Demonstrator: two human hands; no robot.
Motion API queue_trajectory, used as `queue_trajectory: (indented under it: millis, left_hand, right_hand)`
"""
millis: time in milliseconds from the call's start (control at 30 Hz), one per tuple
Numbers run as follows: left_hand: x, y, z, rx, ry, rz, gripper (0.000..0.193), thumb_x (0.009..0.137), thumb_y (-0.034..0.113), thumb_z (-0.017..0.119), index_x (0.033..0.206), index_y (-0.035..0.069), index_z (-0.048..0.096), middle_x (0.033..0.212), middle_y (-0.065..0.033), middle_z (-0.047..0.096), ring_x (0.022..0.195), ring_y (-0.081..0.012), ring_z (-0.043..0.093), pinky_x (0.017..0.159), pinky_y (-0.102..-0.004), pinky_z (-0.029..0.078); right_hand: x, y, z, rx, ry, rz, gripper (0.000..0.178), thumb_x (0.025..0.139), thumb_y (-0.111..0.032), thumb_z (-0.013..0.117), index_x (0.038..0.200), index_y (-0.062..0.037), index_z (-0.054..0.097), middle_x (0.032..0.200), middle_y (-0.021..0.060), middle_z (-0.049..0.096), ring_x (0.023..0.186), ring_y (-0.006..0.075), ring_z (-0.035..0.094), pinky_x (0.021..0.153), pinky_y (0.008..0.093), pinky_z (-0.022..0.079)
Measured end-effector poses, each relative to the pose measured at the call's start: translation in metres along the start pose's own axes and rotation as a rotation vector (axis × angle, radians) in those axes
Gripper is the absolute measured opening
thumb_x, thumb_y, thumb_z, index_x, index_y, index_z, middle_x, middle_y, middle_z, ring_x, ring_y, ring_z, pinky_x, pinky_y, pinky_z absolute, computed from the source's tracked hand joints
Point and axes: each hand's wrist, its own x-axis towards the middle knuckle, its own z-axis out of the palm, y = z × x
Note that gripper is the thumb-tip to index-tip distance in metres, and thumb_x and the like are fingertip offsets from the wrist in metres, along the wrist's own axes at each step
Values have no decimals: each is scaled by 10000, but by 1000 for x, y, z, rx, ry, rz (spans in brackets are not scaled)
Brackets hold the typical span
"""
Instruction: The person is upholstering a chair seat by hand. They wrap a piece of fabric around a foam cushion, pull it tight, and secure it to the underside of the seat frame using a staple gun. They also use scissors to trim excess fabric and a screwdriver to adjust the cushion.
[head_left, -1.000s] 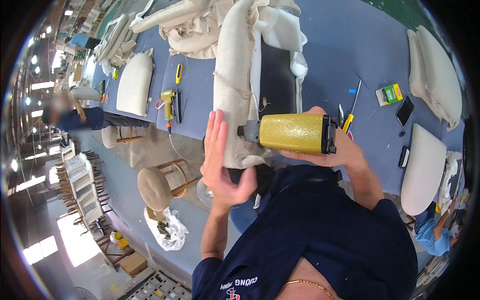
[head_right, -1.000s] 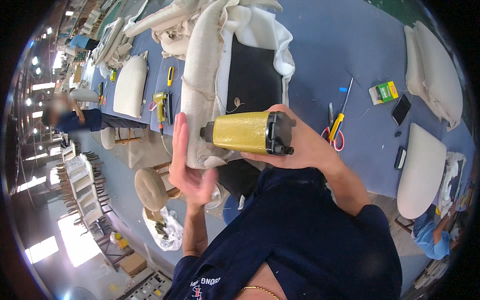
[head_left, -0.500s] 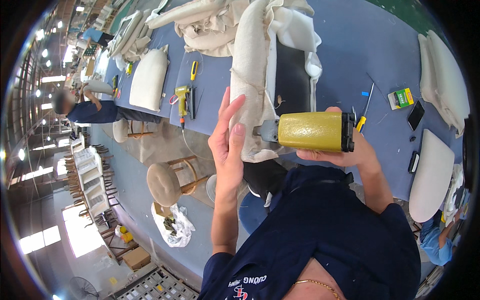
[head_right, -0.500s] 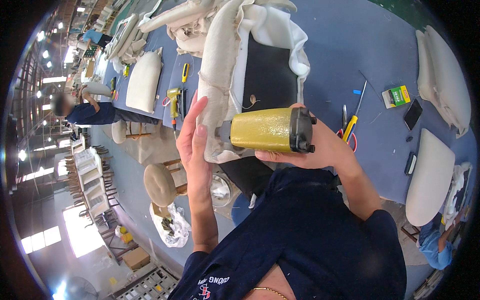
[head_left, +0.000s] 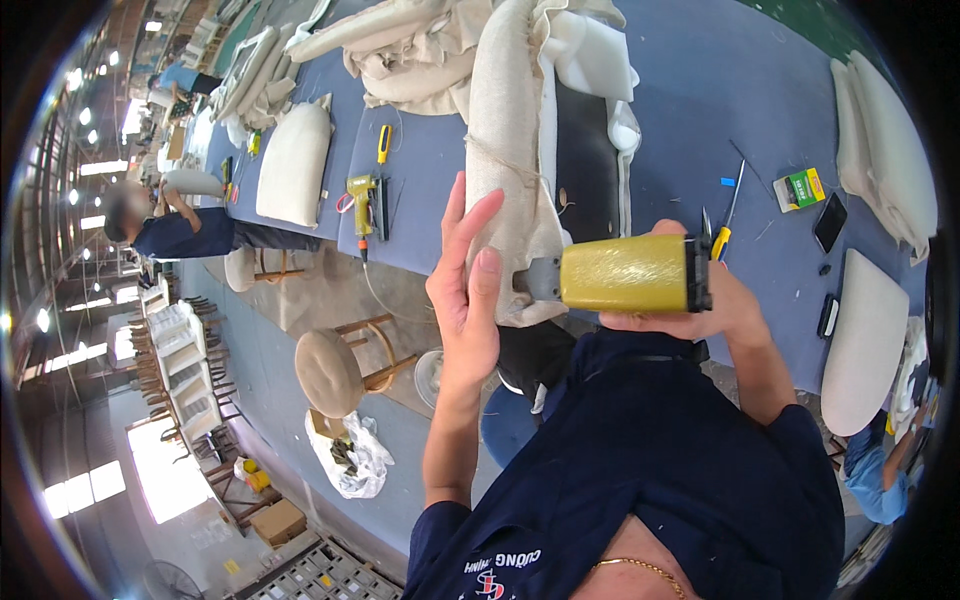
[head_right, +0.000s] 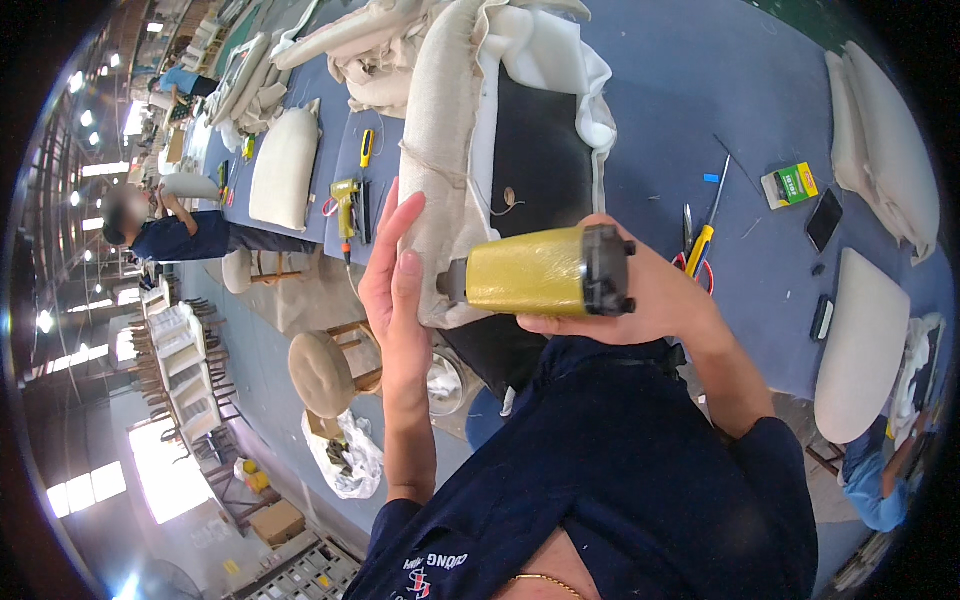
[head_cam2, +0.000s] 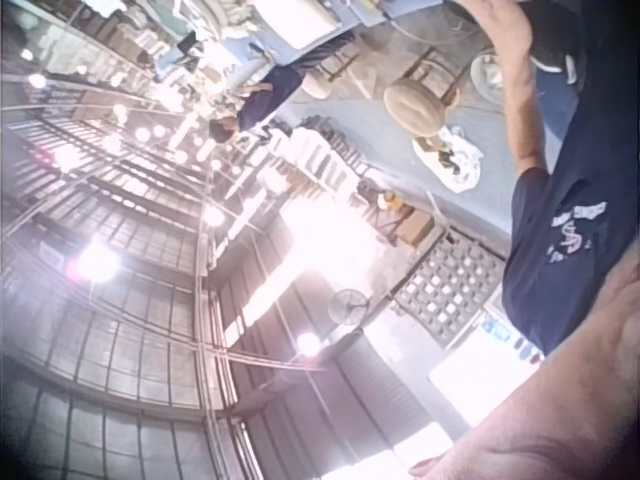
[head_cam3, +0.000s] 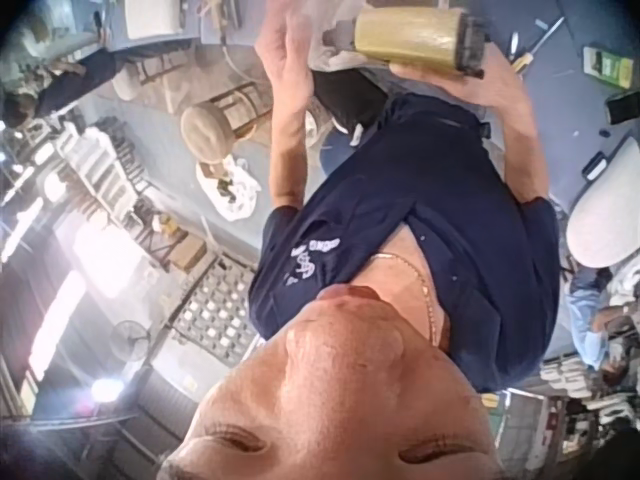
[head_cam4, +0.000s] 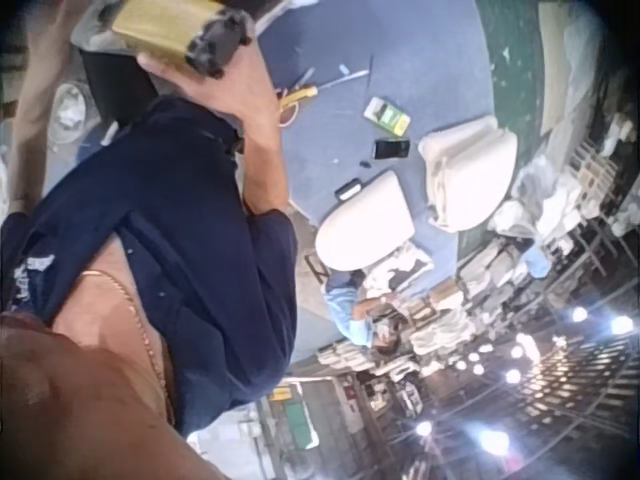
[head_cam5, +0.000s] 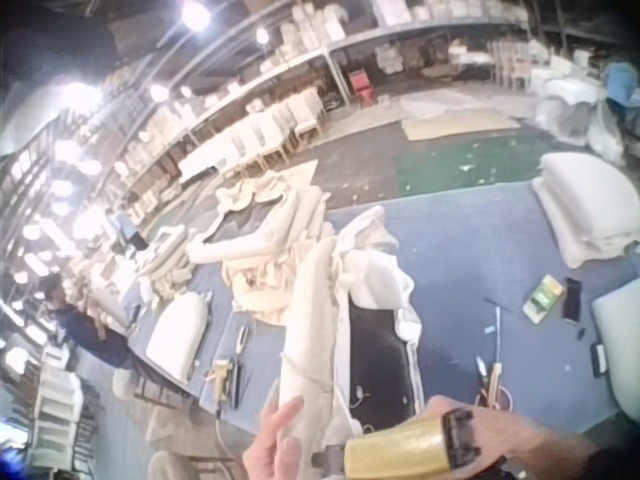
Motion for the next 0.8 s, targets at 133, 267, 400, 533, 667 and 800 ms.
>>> queue_trajectory:
  millis: [133, 267, 400, 533, 667, 800]
  left_hand:
    - [4, 1, 5, 3, -9, 21, 467, 1026, 274, 508, 1392, -9, 568, 1604, -262, 317, 1481, -327, 330, 1188, -440, 248]
    - [2, -2, 4, -94, -2, 114, 564, 1003, 392, 548, 1387, -20, 567, 1601, -265, 315, 1475, -351, 339, 1178, -450, 268]
    - [-34, -35, 22, 63, 69, 428, 800, 799, 368, 853, 1400, -34, 510, 1550, -297, 373, 1465, -401, 348, 1178, -494, 291]
    - [-51, -58, 64, -29, 320, 320, 1062, 625, 103, 953, 1496, -6, 356, 1525, -255, 422, 1405, -361, 450, 1115, -429, 414]
    - [-29, -48, 80, -26, 428, 154, 995, 631, 68, 903, 1490, -6, 407, 1393, -205, 590, 1210, -312, 650, 997, -354, 521]
    - [-6, -38, 62, -42, 441, 126, 914, 622, 43, 891, 1443, 9, 490, 1317, -202, 649, 1164, -311, 678, 969, -360, 538]
  right_hand:
    - [-4, -1, 3, 1, 31, 5, 403, 775, -286, 885, 1111, -124, 733, 1050, -6, 727, 973, 199, 624, 924, 326, 443]
    - [-15, 5, 2, 14, 155, -51, 410, 764, -248, 893, 1110, -101, 730, 1056, 28, 725, 971, 207, 630, 856, 318, 472]
    - [-41, -4, -41, 363, 46, 864, 250, 839, -201, 836, 1011, -53, 731, 862, 18, 708, 688, 131, 635, 593, 281, 463]
    - [-135, 109, -43, -88, 372, 942, 326, 828, -208, 832, 976, 34, 671, 757, 64, 657, 642, 124, 571, 587, 317, 481]
    - [-248, 213, -44, -484, 188, 947, 503, 736, -99, 803, 1189, -4, 605, 1038, 215, 682, 966, 344, 666, 864, 435, 517]
    - [-280, 223, -21, -745, 241, 1324, 588, 738, -113, 795, 1262, -9, 550, 1146, 230, 636, 1061, 451, 619, 923, 523, 502]
